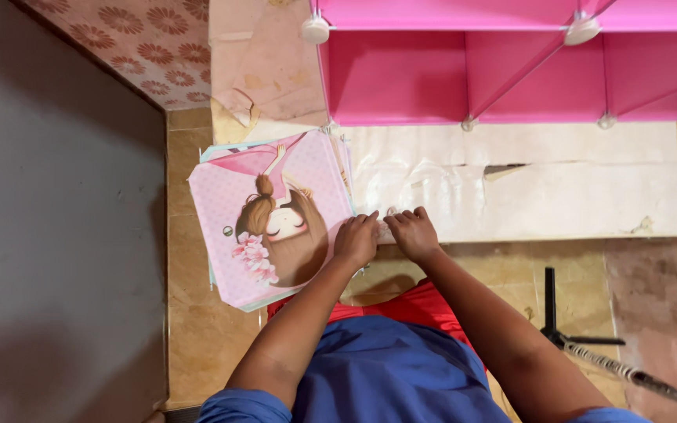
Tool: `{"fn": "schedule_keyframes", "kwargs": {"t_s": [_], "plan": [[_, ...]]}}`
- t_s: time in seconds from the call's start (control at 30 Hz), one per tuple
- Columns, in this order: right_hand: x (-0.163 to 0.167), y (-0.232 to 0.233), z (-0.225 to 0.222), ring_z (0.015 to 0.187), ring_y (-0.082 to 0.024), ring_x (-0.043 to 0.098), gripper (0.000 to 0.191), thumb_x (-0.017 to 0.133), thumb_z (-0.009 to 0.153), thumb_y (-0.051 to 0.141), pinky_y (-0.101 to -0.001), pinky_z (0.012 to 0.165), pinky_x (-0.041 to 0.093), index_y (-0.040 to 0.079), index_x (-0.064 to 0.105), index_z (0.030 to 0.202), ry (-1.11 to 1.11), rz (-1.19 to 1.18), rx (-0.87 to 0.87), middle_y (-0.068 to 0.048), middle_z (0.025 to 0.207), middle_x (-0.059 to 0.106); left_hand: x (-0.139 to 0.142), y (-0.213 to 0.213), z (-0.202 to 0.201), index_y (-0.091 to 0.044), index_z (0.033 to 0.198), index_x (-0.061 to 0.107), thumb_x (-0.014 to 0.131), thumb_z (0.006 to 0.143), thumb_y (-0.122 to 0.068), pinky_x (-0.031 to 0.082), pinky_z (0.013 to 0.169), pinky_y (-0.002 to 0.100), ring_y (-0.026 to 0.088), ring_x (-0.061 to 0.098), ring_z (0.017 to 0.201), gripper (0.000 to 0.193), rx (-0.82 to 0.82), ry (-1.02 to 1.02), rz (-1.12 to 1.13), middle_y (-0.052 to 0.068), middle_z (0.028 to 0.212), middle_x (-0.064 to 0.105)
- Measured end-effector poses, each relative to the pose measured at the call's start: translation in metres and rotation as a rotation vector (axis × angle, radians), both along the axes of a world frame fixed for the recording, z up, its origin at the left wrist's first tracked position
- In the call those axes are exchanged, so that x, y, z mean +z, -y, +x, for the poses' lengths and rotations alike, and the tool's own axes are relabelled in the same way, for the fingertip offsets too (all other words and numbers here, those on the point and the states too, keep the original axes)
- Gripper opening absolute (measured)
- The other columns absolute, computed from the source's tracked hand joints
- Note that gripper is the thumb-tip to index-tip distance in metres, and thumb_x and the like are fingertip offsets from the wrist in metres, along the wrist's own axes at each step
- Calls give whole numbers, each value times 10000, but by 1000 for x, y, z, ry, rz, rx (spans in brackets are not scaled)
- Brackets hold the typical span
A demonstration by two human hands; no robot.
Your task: The person assembles a pink modular cube storage organizer, pressing white plastic corner connectors onto the wire frames of pink fabric panels and attaching panels to build the unit. They pick up panels from a stack on the floor, fit them into the frame, and press connectors to secure the joints.
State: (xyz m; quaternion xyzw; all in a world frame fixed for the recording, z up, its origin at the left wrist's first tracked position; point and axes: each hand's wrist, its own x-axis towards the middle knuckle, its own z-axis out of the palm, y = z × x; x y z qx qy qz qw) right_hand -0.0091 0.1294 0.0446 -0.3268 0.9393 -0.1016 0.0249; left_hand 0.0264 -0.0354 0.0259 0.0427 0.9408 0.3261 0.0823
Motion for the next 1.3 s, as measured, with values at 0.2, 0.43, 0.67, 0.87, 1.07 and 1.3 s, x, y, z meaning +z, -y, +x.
{"fn": "schedule_keyframes", "kwargs": {"t_s": [0.2, 0.43, 0.67, 0.87, 1.07, 1.3], "plan": [[9, -25, 0, 1153, -228, 570, 300, 620, 862, 204, -445, 947, 394, 151, 716, 1141, 108, 143, 67, -25, 1200, 690, 15, -42, -2, -142, 1259, 670, 691, 802, -137, 481, 946, 479, 379, 603, 1077, 457, -9, 107, -124, 160, 1136, 639], [7, -47, 4, 1283, -266, 482, 460, 629, 908, 193, -496, 989, 368, 131, 619, 1363, 105, 128, 185, -61, 1433, 564, 7, -67, 7, -144, 1142, 727, 608, 917, -68, 549, 903, 446, 336, 660, 1042, 267, 165, 2, -164, 142, 1126, 641], [55, -88, -2, 1294, -276, 499, 579, 716, 864, 243, -493, 1045, 359, 173, 573, 1420, 301, -181, -37, -66, 1419, 579, 59, -79, -4, -93, 1098, 736, 683, 848, -59, 542, 845, 447, 356, 673, 995, 259, 386, 10, 20, 144, 1094, 692], [140, -149, -11, 1098, -258, 673, 540, 794, 847, 150, -381, 923, 532, 134, 653, 1368, 357, -657, -16, -88, 1273, 696, 122, -113, -12, -80, 1229, 722, 669, 934, -86, 588, 779, 306, 182, 744, 890, 300, 346, 205, 585, 99, 1032, 775], [209, -232, -13, 974, -210, 725, 432, 835, 826, 142, -326, 769, 576, 98, 722, 1241, 382, -752, -89, -82, 1179, 738, 175, -190, -31, -41, 1348, 642, 669, 950, -64, 555, 801, 276, 122, 700, 878, 399, 151, 264, 836, 68, 974, 757], [246, -340, -5, 921, -184, 718, 425, 828, 822, 121, -318, 775, 571, 61, 718, 1228, 259, -809, -190, -85, 1122, 753, 229, -299, -39, -58, 1321, 634, 652, 977, -100, 544, 846, 266, 114, 699, 919, 346, 32, 289, 971, 86, 978, 763]]}}
